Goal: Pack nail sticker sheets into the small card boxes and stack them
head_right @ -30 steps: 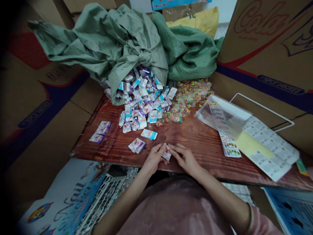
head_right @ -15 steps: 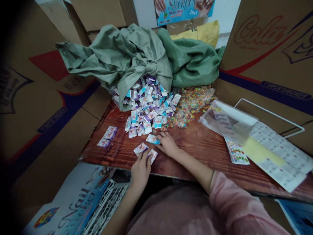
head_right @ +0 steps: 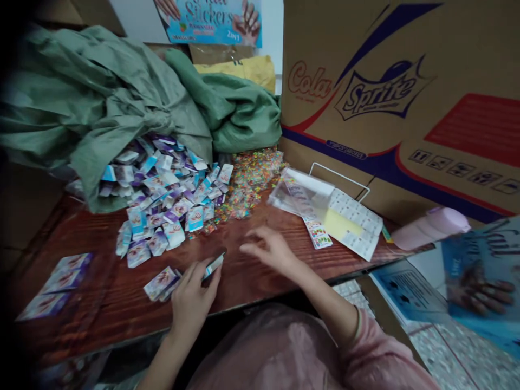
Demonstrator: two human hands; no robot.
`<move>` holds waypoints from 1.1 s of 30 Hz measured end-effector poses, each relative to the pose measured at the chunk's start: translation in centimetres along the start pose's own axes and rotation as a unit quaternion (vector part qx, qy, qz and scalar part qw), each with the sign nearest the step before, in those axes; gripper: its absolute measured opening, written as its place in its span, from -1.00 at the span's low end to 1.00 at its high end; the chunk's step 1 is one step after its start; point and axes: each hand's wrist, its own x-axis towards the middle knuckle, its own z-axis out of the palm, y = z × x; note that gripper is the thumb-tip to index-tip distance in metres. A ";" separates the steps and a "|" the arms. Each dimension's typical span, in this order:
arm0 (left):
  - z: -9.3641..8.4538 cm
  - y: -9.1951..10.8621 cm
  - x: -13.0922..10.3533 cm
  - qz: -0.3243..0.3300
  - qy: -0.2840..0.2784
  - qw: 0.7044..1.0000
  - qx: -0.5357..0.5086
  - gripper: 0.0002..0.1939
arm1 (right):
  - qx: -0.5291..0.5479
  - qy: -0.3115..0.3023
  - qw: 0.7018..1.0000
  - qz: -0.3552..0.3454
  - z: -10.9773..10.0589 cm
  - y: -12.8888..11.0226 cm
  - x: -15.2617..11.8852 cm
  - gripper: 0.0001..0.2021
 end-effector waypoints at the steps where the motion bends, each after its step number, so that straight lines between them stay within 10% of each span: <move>1: 0.5 0.4 0.2 -0.031 -0.002 0.999 -0.042 -0.78 | -0.092 0.071 0.993 0.037 -1.6 1.1 -0.5 -0.75; 3: 1.2 1.2 0.5 -0.103 -0.015 0.984 -0.142 -0.78 | -0.294 0.155 0.931 0.149 -4.5 3.6 -1.4 -0.78; 8: 2.2 3.1 1.2 -0.266 -0.076 0.900 -0.336 -0.65 | -0.485 0.099 0.820 0.287 -7.5 7.3 -3.3 -0.69; 15: 2.3 4.6 1.6 -0.408 -0.157 0.771 -0.463 -0.43 | -0.481 0.130 0.819 0.283 -6.7 6.6 -4.0 -0.75; 25: 3.7 6.2 2.0 -0.418 -0.192 0.711 -0.531 -0.56 | -0.478 0.134 0.821 0.282 -6.3 2.0 -4.9 -0.76; 33: 6.8 7.7 3.8 -0.419 -0.183 0.702 -0.546 -0.62 | -0.419 -0.001 0.890 0.181 0.5 -2.6 -7.9 -0.88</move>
